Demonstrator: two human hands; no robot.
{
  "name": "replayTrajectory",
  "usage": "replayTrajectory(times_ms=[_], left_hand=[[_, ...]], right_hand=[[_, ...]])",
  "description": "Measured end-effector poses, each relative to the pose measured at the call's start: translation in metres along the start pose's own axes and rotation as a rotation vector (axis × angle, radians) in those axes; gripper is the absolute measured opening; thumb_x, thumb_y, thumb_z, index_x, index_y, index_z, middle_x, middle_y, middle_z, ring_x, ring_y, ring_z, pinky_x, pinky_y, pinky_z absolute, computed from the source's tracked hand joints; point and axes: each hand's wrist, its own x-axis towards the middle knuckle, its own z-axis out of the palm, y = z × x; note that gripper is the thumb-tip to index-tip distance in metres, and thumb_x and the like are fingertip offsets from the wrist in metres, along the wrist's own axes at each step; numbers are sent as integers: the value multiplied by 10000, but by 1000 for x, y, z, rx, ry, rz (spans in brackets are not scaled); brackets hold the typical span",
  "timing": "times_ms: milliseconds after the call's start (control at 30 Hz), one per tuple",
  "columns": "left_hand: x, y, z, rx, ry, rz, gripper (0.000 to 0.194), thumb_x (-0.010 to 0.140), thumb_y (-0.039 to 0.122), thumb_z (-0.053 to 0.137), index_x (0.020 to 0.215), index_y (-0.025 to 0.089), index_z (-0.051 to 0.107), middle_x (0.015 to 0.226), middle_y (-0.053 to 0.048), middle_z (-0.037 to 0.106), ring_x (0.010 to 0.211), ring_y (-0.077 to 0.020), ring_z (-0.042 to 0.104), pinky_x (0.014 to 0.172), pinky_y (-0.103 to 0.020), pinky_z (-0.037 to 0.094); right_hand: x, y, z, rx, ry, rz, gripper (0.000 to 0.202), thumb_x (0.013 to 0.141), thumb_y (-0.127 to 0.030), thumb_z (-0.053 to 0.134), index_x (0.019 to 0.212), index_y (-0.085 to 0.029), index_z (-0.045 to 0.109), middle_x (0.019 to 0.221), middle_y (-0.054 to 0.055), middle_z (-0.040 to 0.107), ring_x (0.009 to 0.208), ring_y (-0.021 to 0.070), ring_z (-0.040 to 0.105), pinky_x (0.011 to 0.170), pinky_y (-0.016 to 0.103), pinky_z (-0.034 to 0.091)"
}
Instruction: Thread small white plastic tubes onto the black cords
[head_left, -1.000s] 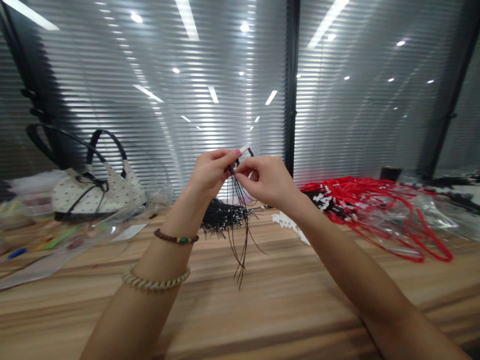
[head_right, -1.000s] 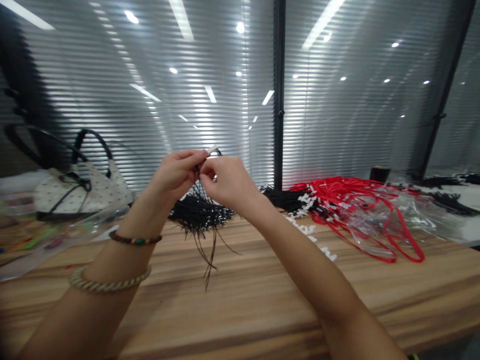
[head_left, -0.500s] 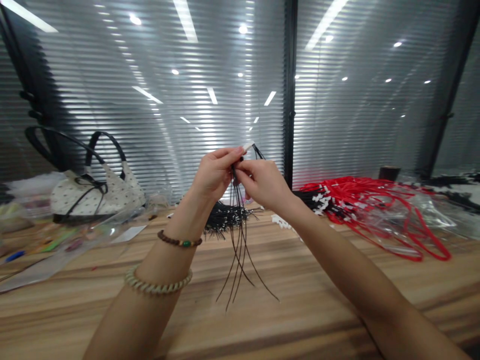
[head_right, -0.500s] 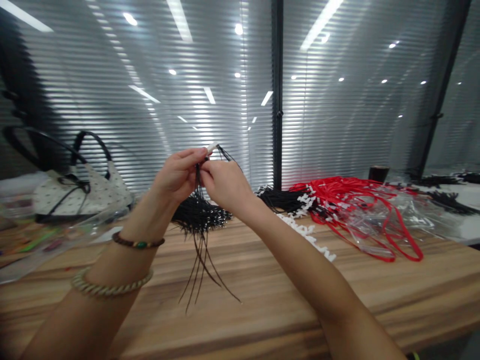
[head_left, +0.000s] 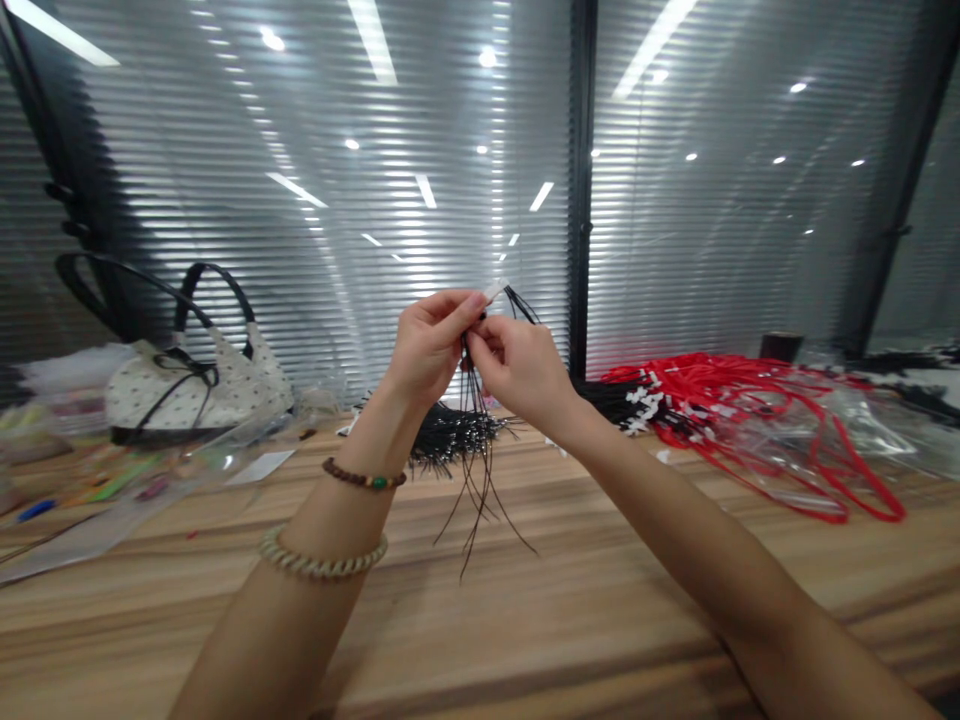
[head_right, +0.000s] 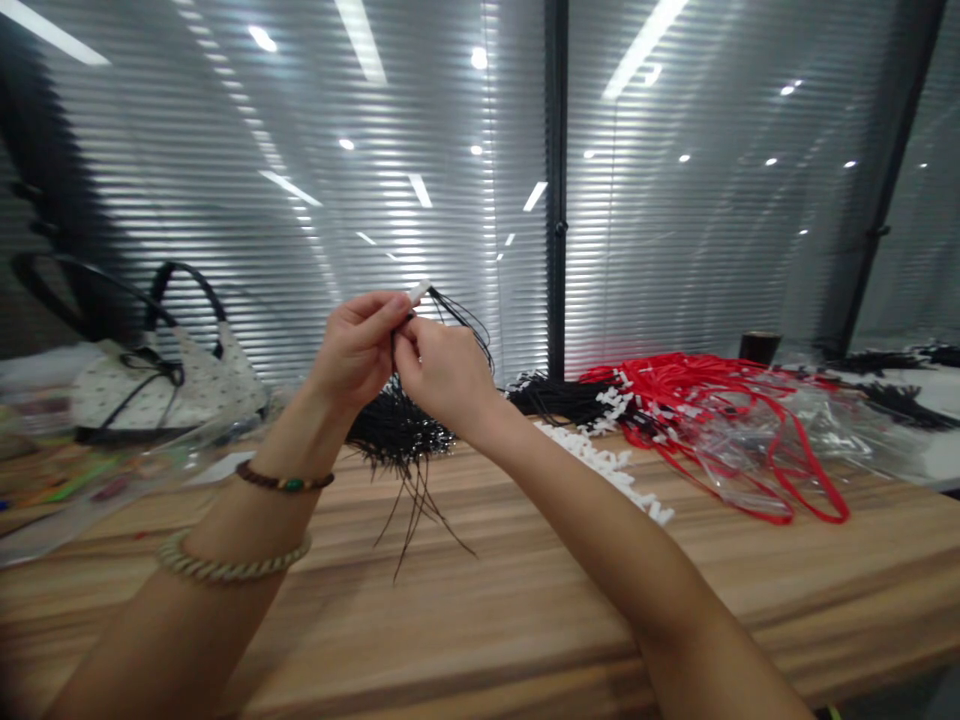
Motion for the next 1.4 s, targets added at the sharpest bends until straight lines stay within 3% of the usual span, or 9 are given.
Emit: replayTrajectory(times_ms=[200, 367, 533, 800, 1033, 1400], left_hand=[[5, -4, -6, -36, 20, -31, 118, 725, 212, 805, 631, 199, 736, 586, 30, 597, 540, -88, 526, 508, -208, 434], [8, -5, -10, -61, 36, -88, 132, 777, 216, 757, 648, 207, 731, 569, 29, 575, 496, -88, 509, 468, -210, 413], [4, -3, -3, -3, 35, -76, 169, 775, 245, 764, 622, 212, 702, 548, 40, 534, 455, -93, 486, 414, -228, 378], [4, -2, -6, 16, -9, -88, 176, 731, 313, 800, 637, 210, 693, 536, 53, 497, 373, -85, 460, 309, -241, 311], [2, -1, -4, 42, 13, -122, 221, 735, 326, 802, 610, 210, 661, 525, 56, 500, 347, -72, 441, 306, -243, 301], [3, -3, -3, 36, 18, -106, 219, 627, 326, 869, 591, 211, 686, 460, 68, 492, 331, -74, 408, 286, -235, 252]], right_hand=[[0, 5, 1, -55, 12, -39, 210, 900, -238, 495, 768, -169, 642, 691, 41, 675, 602, 150, 566, 589, 283, 334], [1, 5, 1, 24, -55, -32, 268, 945, -207, 442, 767, -158, 636, 654, 30, 649, 587, 135, 563, 586, 262, 359], [2, 10, 3, 49, -13, -5, 306, 963, -280, 491, 708, -177, 625, 664, 21, 669, 592, 131, 579, 600, 255, 372], [1, 13, 4, 173, -45, -41, 298, 949, -257, 505, 674, -181, 588, 641, 4, 664, 612, 125, 594, 615, 243, 395], [2, 13, 5, 248, -122, -8, 311, 975, -283, 458, 702, -176, 563, 668, -4, 668, 503, 87, 574, 595, 233, 422], [3, 16, 10, 313, -108, 35, 225, 901, -240, 504, 692, -180, 561, 656, 7, 683, 514, 99, 608, 589, 238, 446]])
